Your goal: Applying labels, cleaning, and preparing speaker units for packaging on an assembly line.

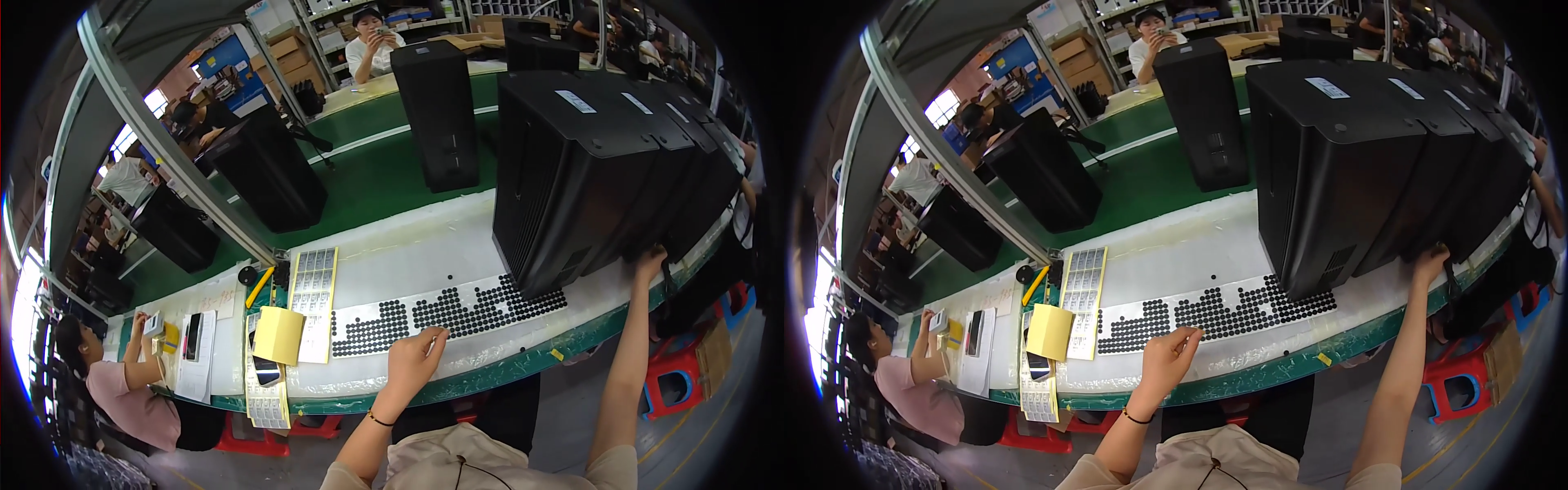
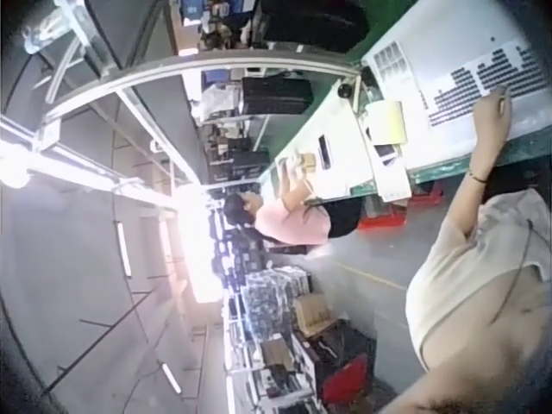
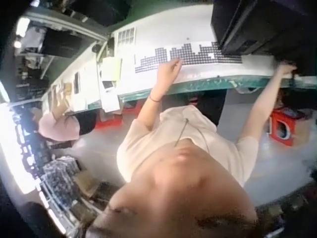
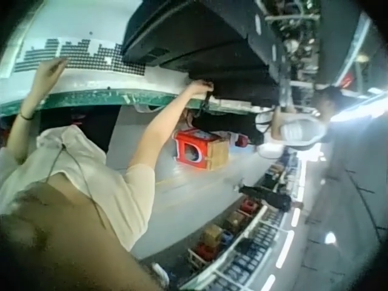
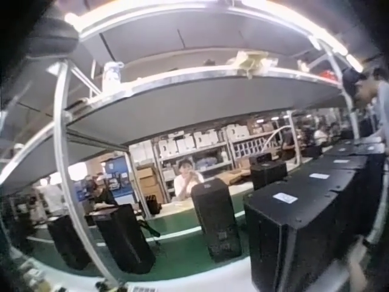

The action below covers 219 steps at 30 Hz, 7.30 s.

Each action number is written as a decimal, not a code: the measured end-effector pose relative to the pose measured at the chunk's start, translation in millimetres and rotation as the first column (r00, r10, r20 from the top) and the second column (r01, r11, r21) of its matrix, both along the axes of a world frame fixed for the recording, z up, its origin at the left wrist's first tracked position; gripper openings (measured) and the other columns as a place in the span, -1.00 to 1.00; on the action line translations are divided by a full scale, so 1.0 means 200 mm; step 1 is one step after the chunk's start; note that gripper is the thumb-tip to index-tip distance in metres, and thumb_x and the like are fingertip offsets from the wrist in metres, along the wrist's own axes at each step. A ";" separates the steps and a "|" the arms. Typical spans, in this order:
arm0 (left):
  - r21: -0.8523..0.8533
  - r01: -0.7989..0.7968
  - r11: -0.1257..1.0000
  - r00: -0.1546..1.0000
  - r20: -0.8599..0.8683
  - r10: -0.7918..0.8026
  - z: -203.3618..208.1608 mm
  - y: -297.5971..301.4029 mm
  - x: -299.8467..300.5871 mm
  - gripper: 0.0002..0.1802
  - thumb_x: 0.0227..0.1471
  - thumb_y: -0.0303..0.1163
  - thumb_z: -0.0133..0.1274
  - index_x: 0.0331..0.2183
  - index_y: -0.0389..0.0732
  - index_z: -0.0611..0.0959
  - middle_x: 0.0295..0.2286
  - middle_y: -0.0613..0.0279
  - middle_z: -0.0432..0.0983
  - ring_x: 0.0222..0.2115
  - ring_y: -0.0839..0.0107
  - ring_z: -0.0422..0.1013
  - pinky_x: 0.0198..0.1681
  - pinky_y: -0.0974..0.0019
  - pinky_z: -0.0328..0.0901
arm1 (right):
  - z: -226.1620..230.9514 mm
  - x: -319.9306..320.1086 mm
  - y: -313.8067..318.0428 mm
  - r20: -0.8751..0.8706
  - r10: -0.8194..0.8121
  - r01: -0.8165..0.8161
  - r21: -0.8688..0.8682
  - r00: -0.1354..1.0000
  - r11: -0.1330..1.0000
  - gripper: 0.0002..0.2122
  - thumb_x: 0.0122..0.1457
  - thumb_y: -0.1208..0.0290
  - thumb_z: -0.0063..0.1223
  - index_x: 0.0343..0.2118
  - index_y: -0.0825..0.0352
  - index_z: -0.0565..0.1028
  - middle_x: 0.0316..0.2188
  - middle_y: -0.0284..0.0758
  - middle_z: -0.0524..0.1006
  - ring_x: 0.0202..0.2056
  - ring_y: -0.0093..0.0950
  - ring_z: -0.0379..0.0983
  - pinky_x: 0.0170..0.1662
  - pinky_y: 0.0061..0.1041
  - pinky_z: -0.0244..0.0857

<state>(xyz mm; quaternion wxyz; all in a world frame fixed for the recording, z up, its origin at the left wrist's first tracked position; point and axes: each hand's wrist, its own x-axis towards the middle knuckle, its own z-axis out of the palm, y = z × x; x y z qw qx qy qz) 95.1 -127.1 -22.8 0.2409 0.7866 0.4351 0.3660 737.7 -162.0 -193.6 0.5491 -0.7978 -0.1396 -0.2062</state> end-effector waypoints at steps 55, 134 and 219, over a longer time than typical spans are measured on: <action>0.122 -0.477 0.871 0.731 0.606 0.315 0.88 1.64 -0.90 -0.07 -0.09 -0.07 0.22 0.11 -0.53 0.23 -0.14 0.06 0.46 -0.18 0.42 0.38 -0.08 0.42 0.23 | 1.21 -2.49 1.53 -0.284 0.711 -0.357 0.933 -0.644 0.049 -0.32 0.21 -0.05 -0.14 0.12 0.52 0.07 0.09 0.02 0.27 0.07 -0.12 0.30 0.18 -0.22 0.17; -0.298 -0.244 0.923 0.929 -0.346 0.134 -0.16 0.54 -0.79 -0.81 -0.12 -0.37 0.22 -0.40 -0.24 0.65 -0.75 0.26 0.39 -0.75 0.44 0.29 -0.63 0.35 0.16 | 0.60 -2.40 0.31 0.104 0.941 -0.596 -0.750 0.322 0.287 -0.86 -0.09 0.64 0.01 -0.40 0.40 0.49 -0.43 -0.21 0.41 -0.32 -0.24 0.39 -0.21 -0.33 0.31; -0.621 0.252 0.742 0.865 0.489 0.116 0.07 0.37 -0.68 -0.93 0.07 -0.51 0.06 -0.35 -0.21 0.50 -0.79 0.65 0.18 -0.77 0.83 -0.05 -0.70 0.58 -0.23 | 2.21 -2.35 1.11 0.449 0.885 -0.700 -0.672 -0.124 0.242 -0.86 0.08 0.57 -0.05 -0.28 0.34 0.34 -0.45 -0.22 0.49 -0.39 -0.22 0.42 -0.30 -0.34 0.27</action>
